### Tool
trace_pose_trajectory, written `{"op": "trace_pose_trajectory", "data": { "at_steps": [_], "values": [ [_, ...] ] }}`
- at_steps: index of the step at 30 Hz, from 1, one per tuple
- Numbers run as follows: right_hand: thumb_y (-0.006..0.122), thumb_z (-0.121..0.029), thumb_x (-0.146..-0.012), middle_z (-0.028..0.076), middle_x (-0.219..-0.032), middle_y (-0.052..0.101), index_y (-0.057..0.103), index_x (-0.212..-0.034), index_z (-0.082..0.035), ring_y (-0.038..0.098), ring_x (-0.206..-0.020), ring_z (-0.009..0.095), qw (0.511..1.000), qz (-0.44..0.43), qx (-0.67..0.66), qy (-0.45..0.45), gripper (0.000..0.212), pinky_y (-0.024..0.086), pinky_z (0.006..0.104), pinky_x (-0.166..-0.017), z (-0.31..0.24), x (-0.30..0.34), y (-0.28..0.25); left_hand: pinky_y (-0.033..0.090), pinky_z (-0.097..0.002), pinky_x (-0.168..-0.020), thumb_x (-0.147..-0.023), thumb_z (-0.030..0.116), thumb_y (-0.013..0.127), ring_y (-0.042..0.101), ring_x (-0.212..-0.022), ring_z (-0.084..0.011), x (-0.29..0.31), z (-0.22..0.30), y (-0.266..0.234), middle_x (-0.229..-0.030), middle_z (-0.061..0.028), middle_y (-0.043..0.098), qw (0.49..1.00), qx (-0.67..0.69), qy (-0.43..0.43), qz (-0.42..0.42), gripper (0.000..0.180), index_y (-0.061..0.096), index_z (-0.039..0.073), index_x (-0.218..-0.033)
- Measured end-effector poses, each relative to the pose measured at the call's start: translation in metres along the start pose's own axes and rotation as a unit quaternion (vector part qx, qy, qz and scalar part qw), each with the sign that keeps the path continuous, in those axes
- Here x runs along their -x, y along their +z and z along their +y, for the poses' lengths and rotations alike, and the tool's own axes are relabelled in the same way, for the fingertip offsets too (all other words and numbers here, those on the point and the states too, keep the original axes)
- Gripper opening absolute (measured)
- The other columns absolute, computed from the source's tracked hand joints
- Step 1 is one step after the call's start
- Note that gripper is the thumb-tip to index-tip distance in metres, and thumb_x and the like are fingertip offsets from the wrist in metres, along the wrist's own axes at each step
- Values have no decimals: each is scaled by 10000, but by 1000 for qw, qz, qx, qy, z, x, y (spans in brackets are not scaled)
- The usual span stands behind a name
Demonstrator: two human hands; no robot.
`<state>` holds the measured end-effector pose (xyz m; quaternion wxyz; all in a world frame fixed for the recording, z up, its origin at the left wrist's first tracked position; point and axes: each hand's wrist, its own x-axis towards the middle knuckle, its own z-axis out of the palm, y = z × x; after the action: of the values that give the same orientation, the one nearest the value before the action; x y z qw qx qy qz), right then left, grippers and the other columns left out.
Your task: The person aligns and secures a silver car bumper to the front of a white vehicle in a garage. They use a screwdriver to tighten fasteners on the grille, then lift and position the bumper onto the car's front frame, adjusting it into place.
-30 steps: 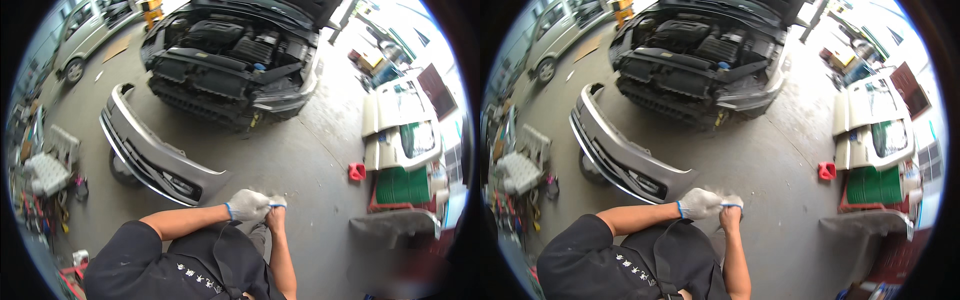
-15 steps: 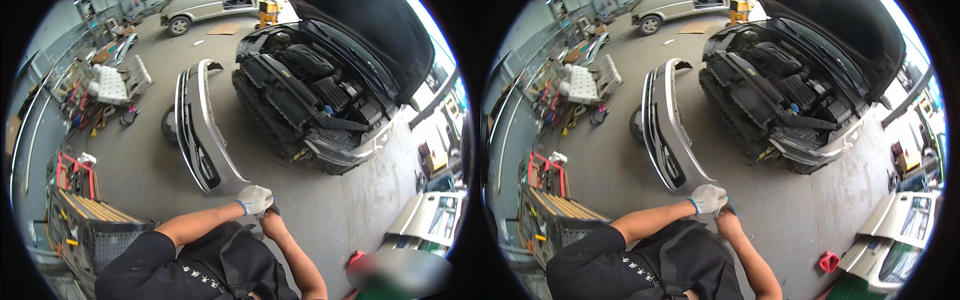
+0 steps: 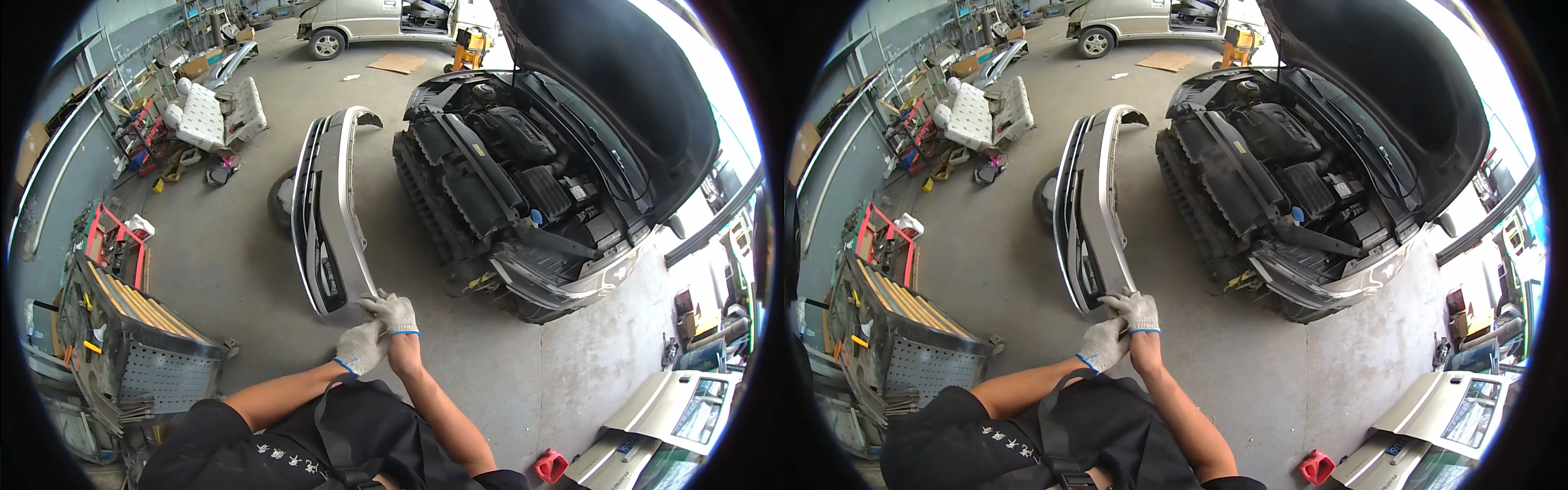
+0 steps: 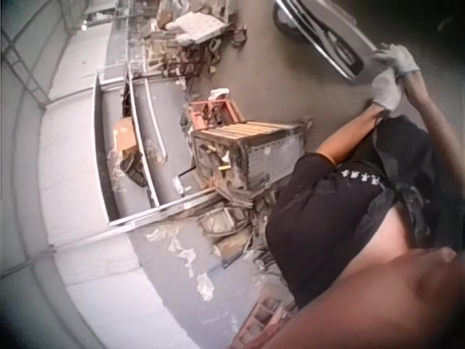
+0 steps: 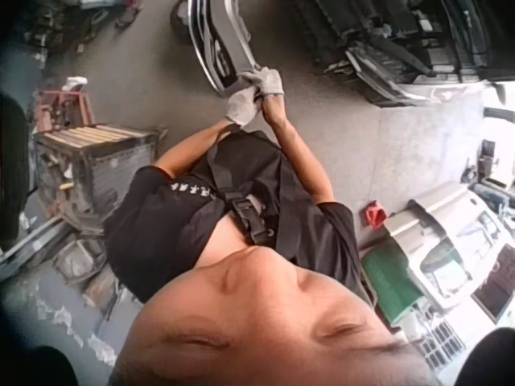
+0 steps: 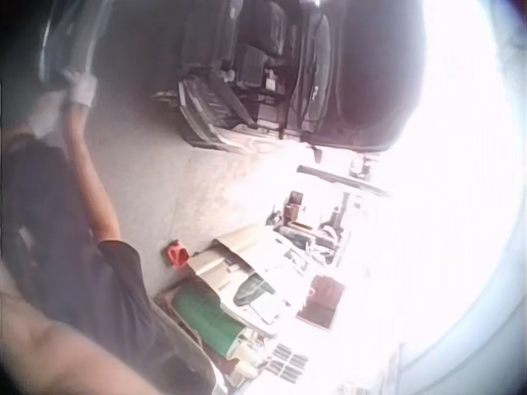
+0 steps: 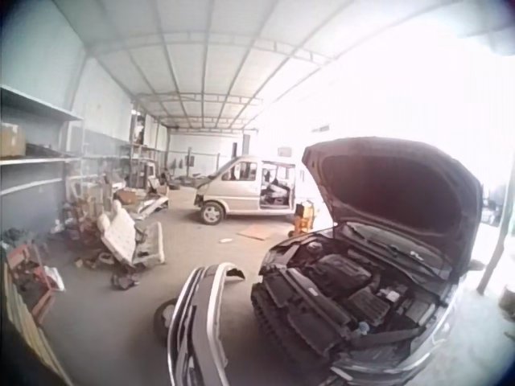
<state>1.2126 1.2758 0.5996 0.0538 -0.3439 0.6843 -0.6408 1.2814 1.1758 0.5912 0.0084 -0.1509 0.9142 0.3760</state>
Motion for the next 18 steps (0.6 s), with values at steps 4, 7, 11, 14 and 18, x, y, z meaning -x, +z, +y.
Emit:
{"op": "trace_pose_trajectory", "data": {
  "at_steps": [4,7,11,14,18],
  "values": [
    [608,-112,-860,137,-1101,670,728,-1037,-93,597,-1064,340,970,49,237,4,215,451,448,-959,16,-9,-9,533,-534,-791,-907,327,632,688,-907,-437,-3,-18,-3,-916,-218,722,995,-64,24,-74,275,720,79,-986],
    [697,-50,-784,170,-965,676,680,-938,-41,628,-957,392,972,142,140,124,154,475,504,-873,72,16,-9,521,-552,-778,-911,355,614,686,-871,-438,-13,-25,1,-890,-206,720,994,-53,70,-61,301,711,72,-925],
    [680,-56,-890,168,-1157,672,656,-1075,14,632,-1076,381,970,19,228,85,199,474,471,-983,129,60,-10,536,-521,-743,-875,311,643,698,-841,-395,-32,-24,-4,-845,-185,713,982,-67,174,-41,237,688,81,-837],
    [642,-40,-961,116,-1310,665,647,-1274,-6,610,-1242,288,984,49,111,130,314,442,386,-1093,121,55,-4,546,-506,-720,-858,294,662,705,-814,-377,-45,-17,-13,-852,-171,713,974,-79,208,-52,207,681,89,-833],
    [640,-107,-960,161,-1345,640,626,-1302,25,573,-1279,303,968,23,-107,224,367,400,389,-1136,104,46,-7,561,-495,-677,-843,265,691,710,-767,-375,-49,-20,-13,-924,-145,729,956,-68,285,-35,186,684,89,-903]
  ]
}}
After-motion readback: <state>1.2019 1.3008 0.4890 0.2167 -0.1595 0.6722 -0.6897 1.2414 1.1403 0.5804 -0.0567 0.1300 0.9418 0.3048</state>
